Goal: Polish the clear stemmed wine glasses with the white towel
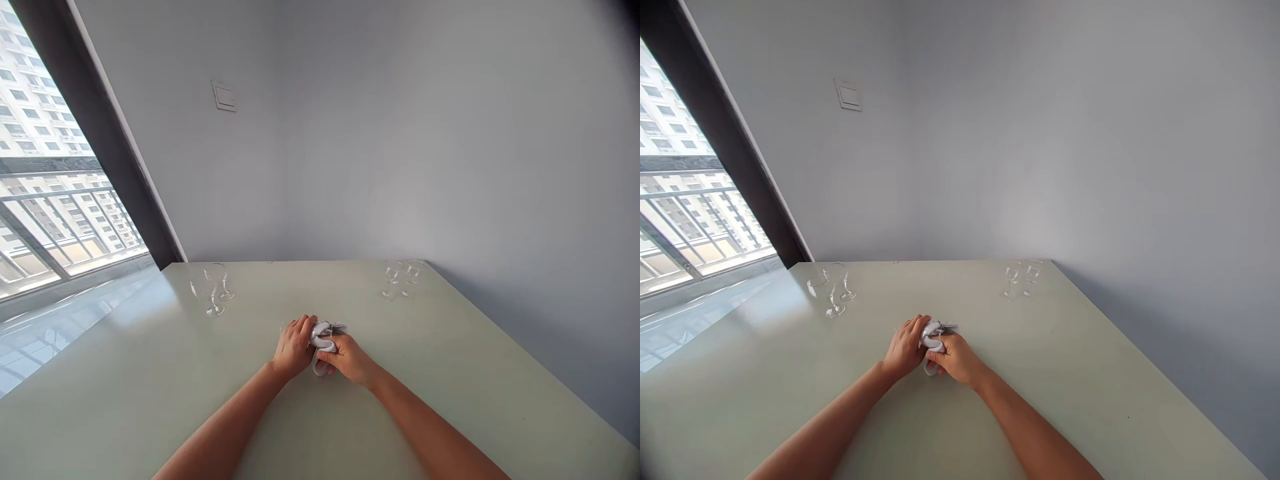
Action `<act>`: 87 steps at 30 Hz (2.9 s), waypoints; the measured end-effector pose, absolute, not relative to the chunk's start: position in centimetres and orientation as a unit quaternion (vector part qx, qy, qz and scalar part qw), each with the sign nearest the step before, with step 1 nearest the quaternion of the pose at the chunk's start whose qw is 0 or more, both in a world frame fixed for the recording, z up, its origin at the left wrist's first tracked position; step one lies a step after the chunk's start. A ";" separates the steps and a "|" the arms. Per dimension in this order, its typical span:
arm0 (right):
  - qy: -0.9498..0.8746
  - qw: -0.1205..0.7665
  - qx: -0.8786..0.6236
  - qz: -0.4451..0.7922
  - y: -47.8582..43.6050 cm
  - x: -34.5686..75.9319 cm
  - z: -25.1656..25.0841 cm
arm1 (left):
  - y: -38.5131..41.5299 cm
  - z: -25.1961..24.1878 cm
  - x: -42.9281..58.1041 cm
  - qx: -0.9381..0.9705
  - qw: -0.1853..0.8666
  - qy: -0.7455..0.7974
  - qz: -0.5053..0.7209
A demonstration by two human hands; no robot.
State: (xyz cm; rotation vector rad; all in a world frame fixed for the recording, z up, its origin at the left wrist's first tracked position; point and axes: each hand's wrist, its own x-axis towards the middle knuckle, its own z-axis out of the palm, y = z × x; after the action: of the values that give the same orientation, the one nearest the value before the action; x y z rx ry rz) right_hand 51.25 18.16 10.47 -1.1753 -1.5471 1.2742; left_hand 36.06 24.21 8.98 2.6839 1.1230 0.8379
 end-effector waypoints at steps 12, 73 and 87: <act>-0.608 0.395 -0.416 0.549 17.8 53.2 12.9 | 25.8 12.7 33.7 0.926 0.120 0.281 0.223; -0.650 0.421 -0.391 0.498 17.4 51.3 12.1 | 25.3 15.6 30.4 0.899 0.332 0.283 0.044; -0.850 0.352 -0.378 0.103 18.1 53.0 11.4 | 25.3 16.3 30.4 0.863 0.425 0.271 0.013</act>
State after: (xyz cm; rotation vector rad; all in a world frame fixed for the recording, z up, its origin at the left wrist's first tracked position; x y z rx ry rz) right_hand 52.95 18.08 11.39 -0.9791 -2.1982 0.2666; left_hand 30.40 25.28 16.29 2.1589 0.6789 0.0330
